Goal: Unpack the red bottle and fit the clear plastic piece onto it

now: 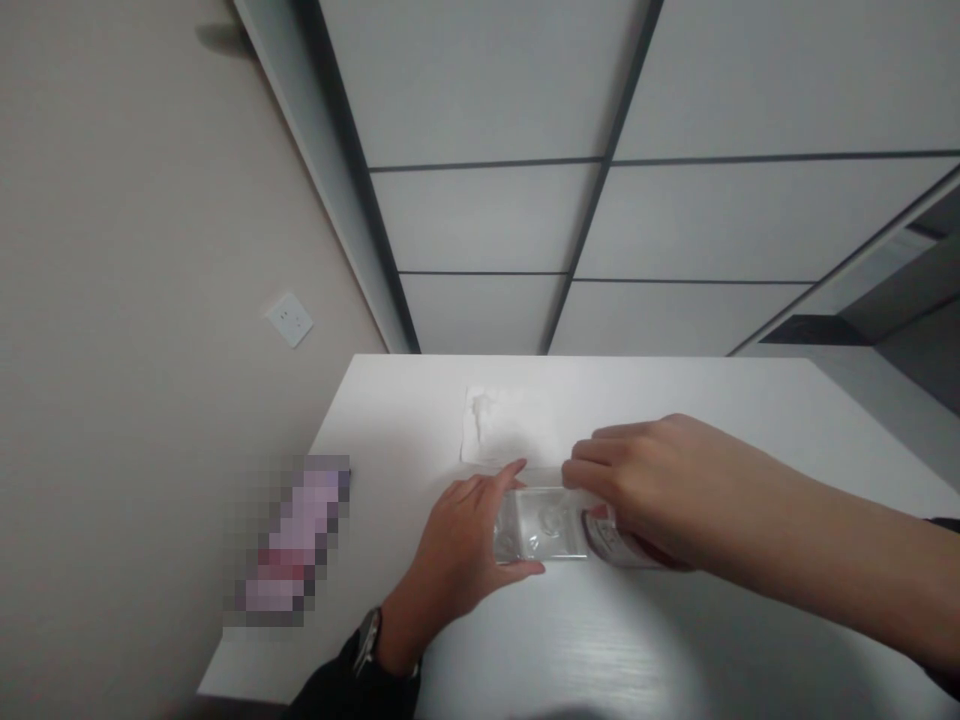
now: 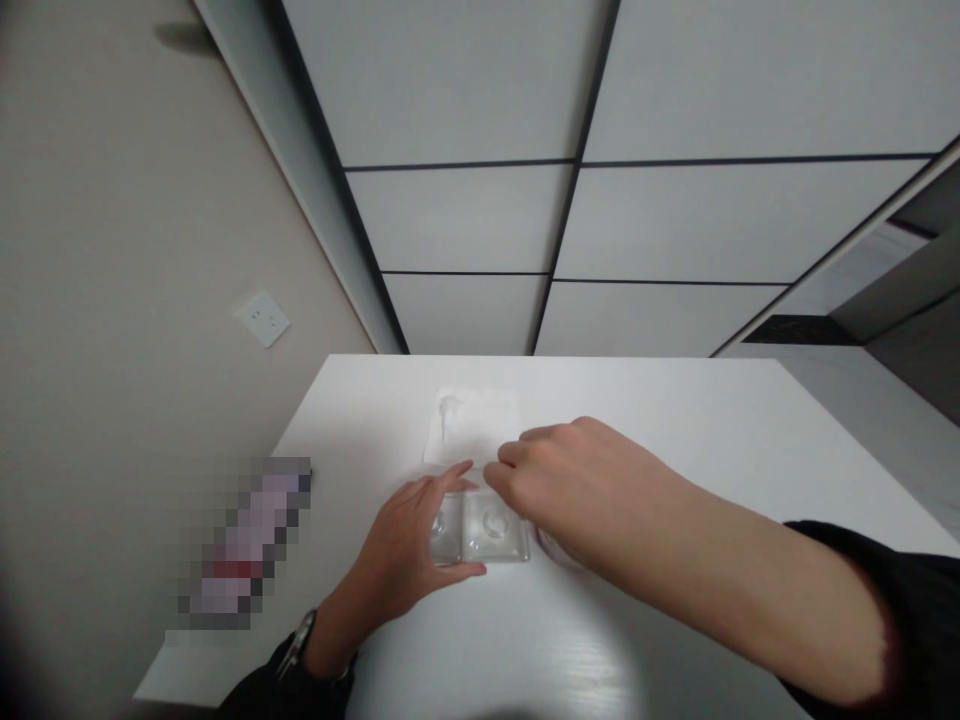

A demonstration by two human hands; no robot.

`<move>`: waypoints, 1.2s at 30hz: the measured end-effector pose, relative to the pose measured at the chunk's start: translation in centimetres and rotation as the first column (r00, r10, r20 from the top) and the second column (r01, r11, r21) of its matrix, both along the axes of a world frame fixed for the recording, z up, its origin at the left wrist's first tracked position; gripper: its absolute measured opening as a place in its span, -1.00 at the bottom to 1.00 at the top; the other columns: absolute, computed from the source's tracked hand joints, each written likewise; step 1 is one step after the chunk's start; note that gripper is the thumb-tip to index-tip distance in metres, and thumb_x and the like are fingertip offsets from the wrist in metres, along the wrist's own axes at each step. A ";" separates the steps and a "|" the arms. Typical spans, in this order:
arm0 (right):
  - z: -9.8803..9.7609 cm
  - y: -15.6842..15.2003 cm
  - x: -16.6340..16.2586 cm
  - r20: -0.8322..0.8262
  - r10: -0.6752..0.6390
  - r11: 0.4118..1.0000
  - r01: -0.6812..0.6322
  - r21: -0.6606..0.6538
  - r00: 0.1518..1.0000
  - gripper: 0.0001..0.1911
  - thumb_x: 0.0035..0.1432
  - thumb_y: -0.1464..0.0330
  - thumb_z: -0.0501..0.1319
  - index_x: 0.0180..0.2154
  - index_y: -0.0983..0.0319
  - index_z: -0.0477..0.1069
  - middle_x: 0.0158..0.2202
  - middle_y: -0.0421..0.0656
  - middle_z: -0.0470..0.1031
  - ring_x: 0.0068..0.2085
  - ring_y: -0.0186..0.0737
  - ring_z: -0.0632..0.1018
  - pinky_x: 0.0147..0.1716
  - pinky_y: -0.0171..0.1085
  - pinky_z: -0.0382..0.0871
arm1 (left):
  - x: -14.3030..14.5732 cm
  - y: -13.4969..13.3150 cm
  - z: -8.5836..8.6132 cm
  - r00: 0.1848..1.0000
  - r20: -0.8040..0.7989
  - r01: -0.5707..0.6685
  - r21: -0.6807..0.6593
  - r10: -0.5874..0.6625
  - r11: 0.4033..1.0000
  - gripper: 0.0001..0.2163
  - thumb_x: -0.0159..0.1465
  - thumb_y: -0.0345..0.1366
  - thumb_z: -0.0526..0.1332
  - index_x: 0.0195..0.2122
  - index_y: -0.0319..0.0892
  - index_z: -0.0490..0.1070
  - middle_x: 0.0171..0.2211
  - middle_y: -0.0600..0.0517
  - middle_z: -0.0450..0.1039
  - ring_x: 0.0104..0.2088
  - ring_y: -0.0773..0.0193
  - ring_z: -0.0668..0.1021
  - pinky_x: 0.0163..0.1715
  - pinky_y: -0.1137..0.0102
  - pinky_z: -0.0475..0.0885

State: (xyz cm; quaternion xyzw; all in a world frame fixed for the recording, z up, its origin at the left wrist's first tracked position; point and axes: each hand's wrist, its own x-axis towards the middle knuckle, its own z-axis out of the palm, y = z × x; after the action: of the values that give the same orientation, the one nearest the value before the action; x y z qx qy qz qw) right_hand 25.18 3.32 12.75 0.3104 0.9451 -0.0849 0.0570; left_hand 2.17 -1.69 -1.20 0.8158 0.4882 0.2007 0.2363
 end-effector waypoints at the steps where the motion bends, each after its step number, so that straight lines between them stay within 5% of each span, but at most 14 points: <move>1: 0.1 0.1 0.0 0.015 -0.017 1.000 0.017 -0.015 1.000 -0.78 0.13 0.60 0.37 -0.35 0.14 0.53 -0.41 -0.23 0.64 -0.44 -0.20 0.61 -0.42 -0.25 0.25 | 0.0 0.0 0.0 1.000 -0.002 -0.001 -0.003 0.001 1.000 0.08 -0.02 -0.23 0.71 0.43 -0.11 0.11 0.18 -0.17 0.59 0.12 -0.18 0.64 0.16 -0.05 0.53; 8: 0.3 1.0 0.2 0.065 -0.082 0.991 0.089 -0.098 0.994 -0.71 -0.03 0.66 0.33 -0.39 0.14 0.54 -0.40 -0.26 0.64 -0.44 -0.20 0.60 -0.44 -0.26 0.15 | 0.0 0.2 -0.1 1.000 -0.005 0.013 -0.003 -0.013 1.000 0.10 -0.04 -0.22 0.73 0.41 -0.12 0.09 0.18 -0.18 0.59 0.11 -0.19 0.64 0.14 -0.05 0.54; 17: 1.1 3.8 1.7 -0.018 -0.237 0.896 0.211 -0.390 0.971 -0.84 0.16 0.48 0.44 -0.24 0.11 0.65 -0.25 -0.26 0.73 -0.22 -0.11 0.69 -0.22 -0.25 0.36 | 0.0 0.1 -0.1 1.000 0.019 0.024 0.025 -0.025 0.999 0.14 -0.07 -0.19 0.75 0.41 -0.06 0.05 0.16 -0.12 0.60 0.07 -0.15 0.65 0.10 -0.02 0.55; 25: -0.5 4.3 2.4 -0.173 -0.099 0.943 0.037 -0.332 0.980 -0.89 0.28 0.39 0.34 -0.18 0.10 0.64 -0.13 -0.19 0.70 -0.19 -0.12 0.69 -0.18 -0.23 0.40 | 0.0 -0.1 0.1 1.000 0.017 0.023 0.036 -0.024 0.999 0.15 -0.09 -0.21 0.75 0.40 -0.04 0.04 0.15 -0.11 0.60 0.07 -0.15 0.66 0.08 -0.02 0.56; 36: -2.5 7.9 4.6 -0.349 -0.165 0.936 0.035 -0.351 0.922 -0.83 0.32 0.25 0.29 -0.11 0.11 0.61 -0.07 -0.11 0.66 -0.12 -0.06 0.65 -0.13 -0.13 0.48 | 0.2 -0.3 0.1 1.000 0.015 0.014 0.041 -0.015 0.999 0.15 -0.12 -0.20 0.76 0.40 -0.03 0.08 0.15 -0.11 0.61 0.06 -0.13 0.67 0.10 -0.03 0.57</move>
State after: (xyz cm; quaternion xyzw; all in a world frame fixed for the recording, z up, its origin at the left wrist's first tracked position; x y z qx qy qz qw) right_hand 29.80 11.21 10.26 0.3226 0.8924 -0.3062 -0.0759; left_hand 2.36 -1.98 -1.09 0.8224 0.4761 0.2152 0.2249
